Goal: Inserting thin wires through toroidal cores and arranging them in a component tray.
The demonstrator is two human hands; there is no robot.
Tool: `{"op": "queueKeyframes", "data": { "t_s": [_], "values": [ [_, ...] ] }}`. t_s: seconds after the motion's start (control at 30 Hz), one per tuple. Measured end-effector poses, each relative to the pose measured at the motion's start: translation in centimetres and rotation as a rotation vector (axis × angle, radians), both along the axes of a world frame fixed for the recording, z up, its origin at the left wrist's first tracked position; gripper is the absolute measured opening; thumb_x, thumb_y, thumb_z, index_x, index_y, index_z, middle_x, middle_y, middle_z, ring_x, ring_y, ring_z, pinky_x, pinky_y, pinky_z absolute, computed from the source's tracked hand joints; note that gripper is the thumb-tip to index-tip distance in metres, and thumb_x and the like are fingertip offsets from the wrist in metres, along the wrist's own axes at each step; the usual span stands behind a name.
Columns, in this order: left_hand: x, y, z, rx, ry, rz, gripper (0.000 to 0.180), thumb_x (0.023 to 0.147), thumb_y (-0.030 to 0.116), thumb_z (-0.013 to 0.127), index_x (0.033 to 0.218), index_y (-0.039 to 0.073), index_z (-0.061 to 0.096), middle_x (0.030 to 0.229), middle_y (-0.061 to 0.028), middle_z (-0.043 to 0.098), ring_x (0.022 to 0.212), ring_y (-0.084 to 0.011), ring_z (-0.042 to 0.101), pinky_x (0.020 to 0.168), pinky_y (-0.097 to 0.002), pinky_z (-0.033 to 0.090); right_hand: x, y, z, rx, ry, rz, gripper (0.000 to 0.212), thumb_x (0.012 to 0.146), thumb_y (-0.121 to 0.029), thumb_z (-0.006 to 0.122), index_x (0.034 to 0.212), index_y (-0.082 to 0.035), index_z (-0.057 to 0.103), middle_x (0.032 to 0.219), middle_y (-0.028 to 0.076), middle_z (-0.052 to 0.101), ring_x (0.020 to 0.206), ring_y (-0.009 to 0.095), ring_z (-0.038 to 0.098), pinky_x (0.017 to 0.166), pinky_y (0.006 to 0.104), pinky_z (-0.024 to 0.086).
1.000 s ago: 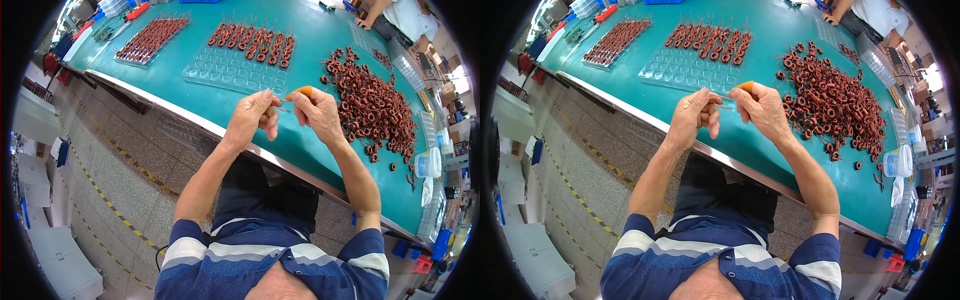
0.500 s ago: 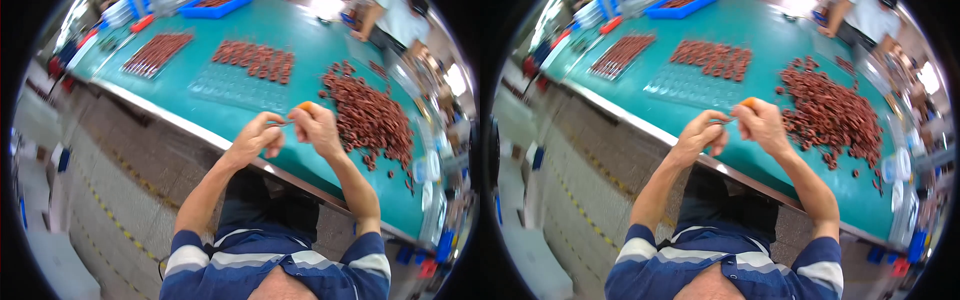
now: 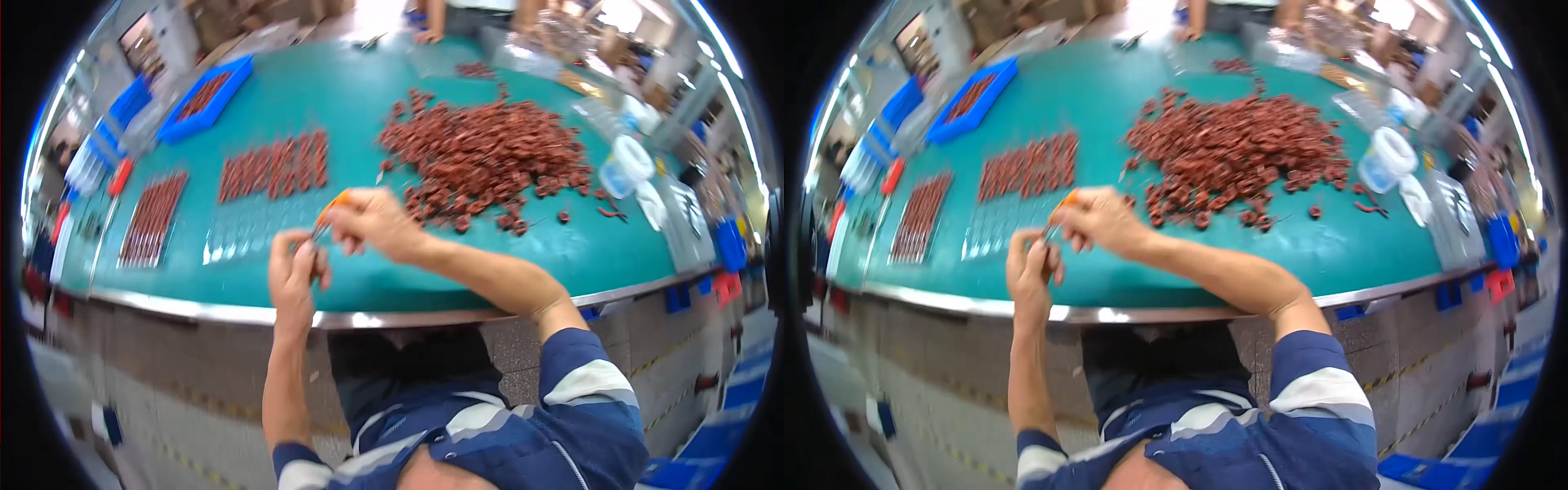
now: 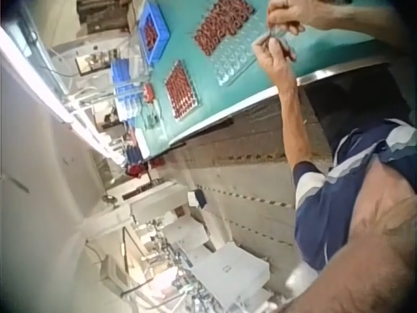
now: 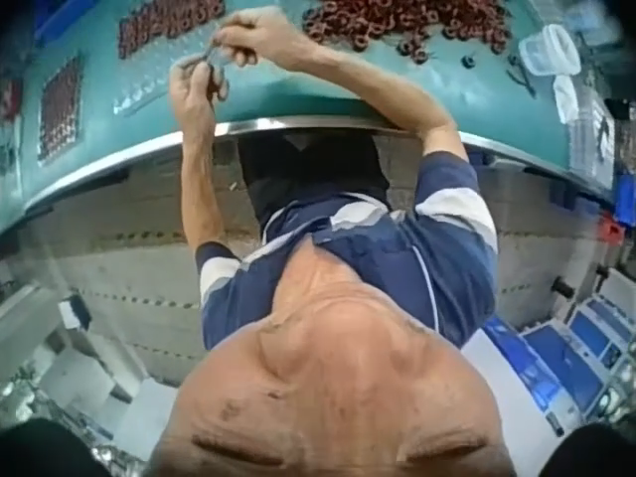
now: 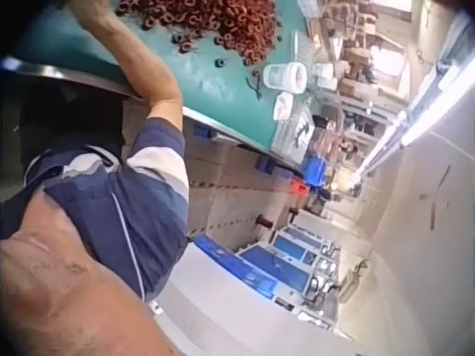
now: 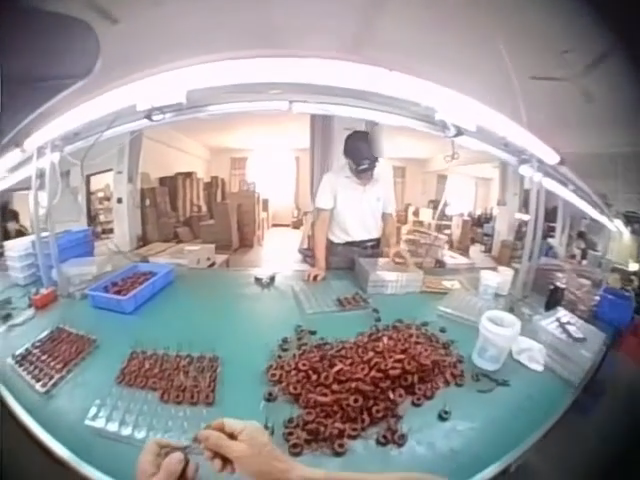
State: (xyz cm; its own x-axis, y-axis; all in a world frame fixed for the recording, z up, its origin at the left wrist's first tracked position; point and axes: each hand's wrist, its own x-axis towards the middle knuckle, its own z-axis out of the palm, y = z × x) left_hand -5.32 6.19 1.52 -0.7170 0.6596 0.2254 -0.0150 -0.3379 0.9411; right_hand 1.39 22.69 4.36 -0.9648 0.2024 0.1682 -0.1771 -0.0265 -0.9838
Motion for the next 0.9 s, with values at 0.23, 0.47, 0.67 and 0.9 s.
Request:
{"op": "queueKeyframes", "data": {
  "t_s": [0.23,0.47,0.67,0.9],
  "values": [
    [-0.9,1.9,0.9,-0.073,0.268,0.064,0.015,0.099,0.01,0.045,0.112,0.005,0.04,0.069,-0.0024,0.046,0.057,-0.01,0.045,0.051,-0.0241,0.037,0.8,2.5,1.2,0.095,-0.12,-0.123,0.037,0.093,-0.037,0.061,0.09,0.0,0.062,0.065,0.003,0.06,0.054,0.008,0.057,0.046,0.0211,0.042],
    [-1.6,1.0,2.0,-0.341,0.818,0.13,0.022,0.094,0.012,0.056,0.108,0.001,0.044,0.081,-0.017,0.059,0.072,-0.0334,0.06,0.065,-0.0397,0.047,0.3,1.3,0.9,-0.055,-0.144,0.066,0.025,0.092,-0.027,0.064,0.086,-0.003,0.064,0.067,0.0,0.06,0.054,0.006,0.056,0.046,0.0193,0.04],
    [-2.6,-0.1,5.4,-0.43,0.908,-0.135,0.024,0.09,0.012,0.063,0.108,0.003,0.051,0.084,-0.0084,0.055,0.076,-0.0185,0.057,0.068,-0.0319,0.047,0.1,2.6,0.5,-0.251,-0.29,0.171,0.023,0.09,-0.025,0.066,0.085,-0.003,0.063,0.066,0.0,0.059,0.053,0.005,0.053,0.046,0.0182,0.039],
    [-2.3,0.5,3.3,-0.492,1.081,0.045,0.025,0.086,0.01,0.068,0.104,0.001,0.053,0.08,-0.0046,0.053,0.071,-0.0173,0.059,0.062,-0.0309,0.048,0.4,1.5,0.8,-0.036,-0.308,0.0,0.02,0.088,-0.019,0.067,0.085,0.0,0.064,0.062,0.0,0.057,0.05,0.006,0.051,0.043,0.0199,0.037]
  ]
}}
